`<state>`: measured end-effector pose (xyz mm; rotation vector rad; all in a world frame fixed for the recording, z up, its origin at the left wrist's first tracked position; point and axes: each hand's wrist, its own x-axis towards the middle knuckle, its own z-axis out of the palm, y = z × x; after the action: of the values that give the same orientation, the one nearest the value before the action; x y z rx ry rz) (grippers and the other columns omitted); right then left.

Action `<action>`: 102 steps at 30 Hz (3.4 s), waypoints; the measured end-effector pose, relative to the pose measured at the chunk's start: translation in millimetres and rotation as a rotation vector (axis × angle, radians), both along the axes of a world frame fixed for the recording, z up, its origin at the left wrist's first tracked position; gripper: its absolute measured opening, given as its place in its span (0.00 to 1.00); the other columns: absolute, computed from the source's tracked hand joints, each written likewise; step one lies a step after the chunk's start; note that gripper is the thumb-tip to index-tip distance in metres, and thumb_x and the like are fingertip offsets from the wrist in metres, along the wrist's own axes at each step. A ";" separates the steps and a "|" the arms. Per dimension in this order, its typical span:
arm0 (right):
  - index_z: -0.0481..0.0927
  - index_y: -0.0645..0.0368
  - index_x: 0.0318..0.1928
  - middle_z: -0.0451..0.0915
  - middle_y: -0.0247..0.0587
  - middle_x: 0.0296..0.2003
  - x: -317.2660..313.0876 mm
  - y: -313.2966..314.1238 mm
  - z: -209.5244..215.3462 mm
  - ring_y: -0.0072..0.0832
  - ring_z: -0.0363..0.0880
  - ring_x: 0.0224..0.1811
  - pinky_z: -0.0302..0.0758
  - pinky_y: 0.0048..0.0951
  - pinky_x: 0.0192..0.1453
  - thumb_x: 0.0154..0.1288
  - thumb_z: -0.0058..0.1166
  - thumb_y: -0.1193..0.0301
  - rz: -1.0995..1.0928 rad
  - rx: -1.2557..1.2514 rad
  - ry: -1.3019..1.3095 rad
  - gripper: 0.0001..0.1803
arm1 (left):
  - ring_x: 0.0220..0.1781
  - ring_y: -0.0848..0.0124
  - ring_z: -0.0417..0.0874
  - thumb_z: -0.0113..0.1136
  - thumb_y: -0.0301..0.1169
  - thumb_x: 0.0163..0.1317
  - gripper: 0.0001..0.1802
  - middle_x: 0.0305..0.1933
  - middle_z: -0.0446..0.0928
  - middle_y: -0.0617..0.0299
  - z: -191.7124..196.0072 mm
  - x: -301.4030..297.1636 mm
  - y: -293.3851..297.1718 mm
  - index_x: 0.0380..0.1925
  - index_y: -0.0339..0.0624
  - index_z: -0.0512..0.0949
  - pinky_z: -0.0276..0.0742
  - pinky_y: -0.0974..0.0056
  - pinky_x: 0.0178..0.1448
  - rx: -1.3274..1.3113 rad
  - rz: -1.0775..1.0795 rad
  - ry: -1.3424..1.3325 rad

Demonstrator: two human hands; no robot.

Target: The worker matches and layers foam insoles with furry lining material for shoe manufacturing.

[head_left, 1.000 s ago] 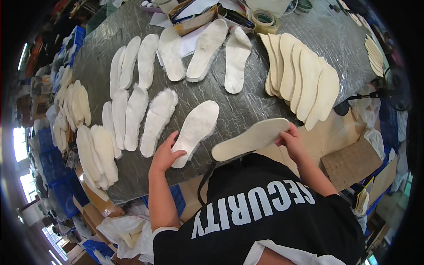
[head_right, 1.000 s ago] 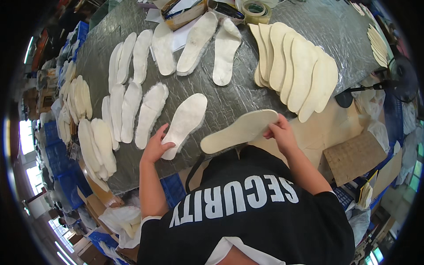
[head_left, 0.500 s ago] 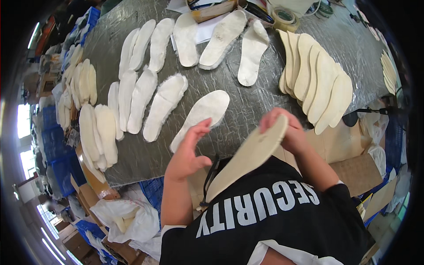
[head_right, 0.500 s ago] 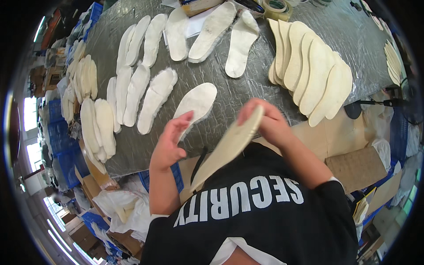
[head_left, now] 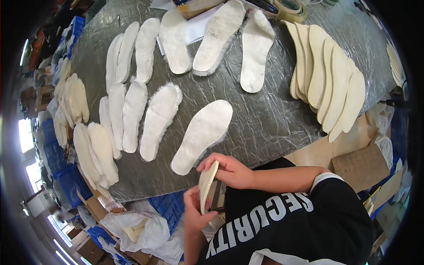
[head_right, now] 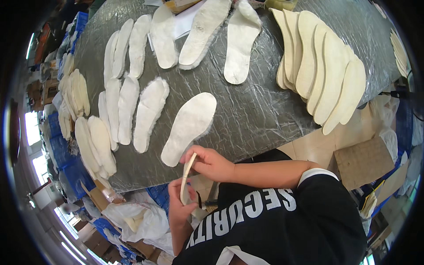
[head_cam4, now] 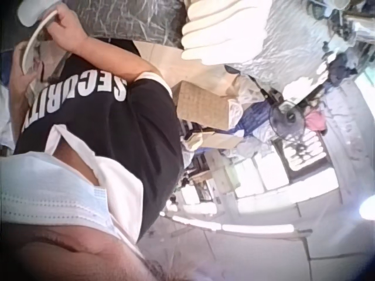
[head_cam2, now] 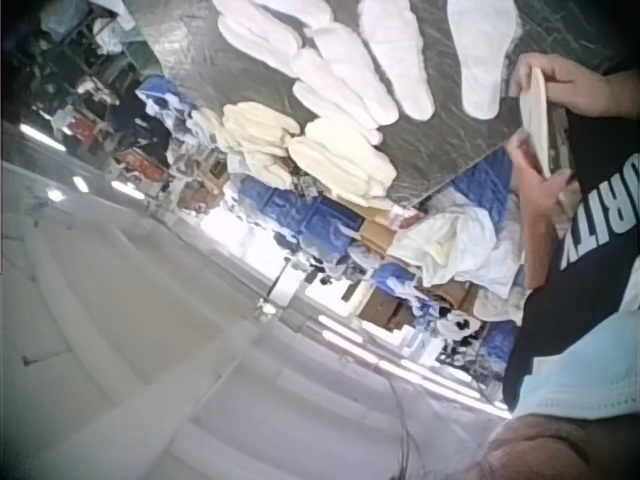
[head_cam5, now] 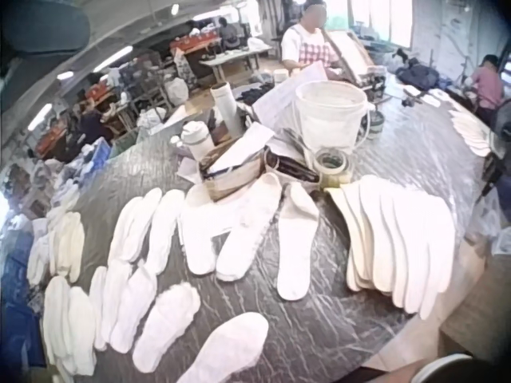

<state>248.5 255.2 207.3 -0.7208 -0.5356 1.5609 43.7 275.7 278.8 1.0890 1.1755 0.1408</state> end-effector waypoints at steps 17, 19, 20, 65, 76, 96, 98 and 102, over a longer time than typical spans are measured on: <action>0.53 0.64 0.69 0.78 0.46 0.34 115.3 27.5 -33.6 0.30 0.81 0.27 0.80 0.29 0.31 0.67 0.39 0.81 -0.050 -0.484 0.136 0.30 | 0.54 0.54 0.72 0.82 0.41 0.29 0.42 0.57 0.67 0.51 -30.5 87.8 116.6 0.49 0.40 0.76 0.72 0.54 0.54 0.993 -0.535 0.320; 0.54 0.62 0.69 0.78 0.44 0.34 119.5 28.5 -37.1 0.30 0.82 0.27 0.80 0.28 0.32 0.67 0.38 0.81 0.019 -0.421 0.169 0.29 | 0.52 0.53 0.72 0.82 0.41 0.29 0.42 0.55 0.66 0.51 -34.3 90.7 117.7 0.50 0.42 0.76 0.72 0.53 0.52 0.993 -0.550 0.291; 0.54 0.62 0.69 0.78 0.44 0.34 121.0 28.4 -36.1 0.30 0.82 0.27 0.80 0.28 0.32 0.67 0.38 0.81 0.009 -0.427 0.182 0.29 | 0.52 0.53 0.72 0.82 0.41 0.29 0.42 0.55 0.66 0.51 -36.0 92.2 118.5 0.50 0.42 0.76 0.72 0.53 0.52 0.986 -0.566 0.293; 0.49 0.61 0.71 0.76 0.43 0.33 128.9 26.8 -42.7 0.29 0.82 0.27 0.80 0.26 0.32 0.67 0.36 0.80 0.126 -0.344 0.183 0.32 | 0.55 0.49 0.72 0.83 0.37 0.26 0.46 0.57 0.65 0.49 -52.4 106.8 114.7 0.54 0.49 0.74 0.72 0.52 0.55 1.031 -0.686 0.439; 0.53 0.64 0.69 0.77 0.42 0.34 121.9 24.6 -37.4 0.26 0.81 0.27 0.78 0.24 0.33 0.67 0.42 0.80 0.030 -0.397 0.176 0.30 | 0.54 0.48 0.72 0.82 0.39 0.30 0.45 0.57 0.65 0.47 -54.7 104.4 114.6 0.55 0.48 0.74 0.72 0.51 0.55 0.996 -0.690 0.390; 0.78 0.65 0.36 0.75 0.32 0.21 126.2 28.4 -7.7 0.17 0.70 0.22 0.67 0.24 0.26 0.65 0.55 0.71 0.003 -0.629 -0.495 0.08 | 0.51 0.49 0.73 0.82 0.38 0.32 0.43 0.55 0.65 0.46 -43.1 101.6 120.9 0.53 0.40 0.74 0.74 0.53 0.52 0.900 -0.817 0.197; 0.77 0.66 0.33 0.74 0.33 0.20 126.7 29.8 -4.4 0.18 0.69 0.22 0.67 0.25 0.26 0.63 0.57 0.72 0.016 -0.702 -0.562 0.08 | 0.50 0.49 0.74 0.81 0.39 0.33 0.43 0.55 0.65 0.46 -40.4 103.3 124.5 0.53 0.39 0.74 0.74 0.53 0.52 0.876 -0.828 0.190; 0.77 0.65 0.33 0.74 0.33 0.19 123.9 29.3 -3.6 0.18 0.69 0.22 0.67 0.25 0.26 0.64 0.56 0.72 -0.003 -0.694 -0.636 0.08 | 0.48 0.51 0.75 0.77 0.39 0.43 0.38 0.53 0.68 0.46 -37.2 96.2 132.0 0.53 0.33 0.72 0.75 0.55 0.49 0.741 -0.605 0.157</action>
<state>372.4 284.5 203.7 -1.7774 -0.4353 1.4981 139.9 407.7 241.6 2.0981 0.8878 0.0122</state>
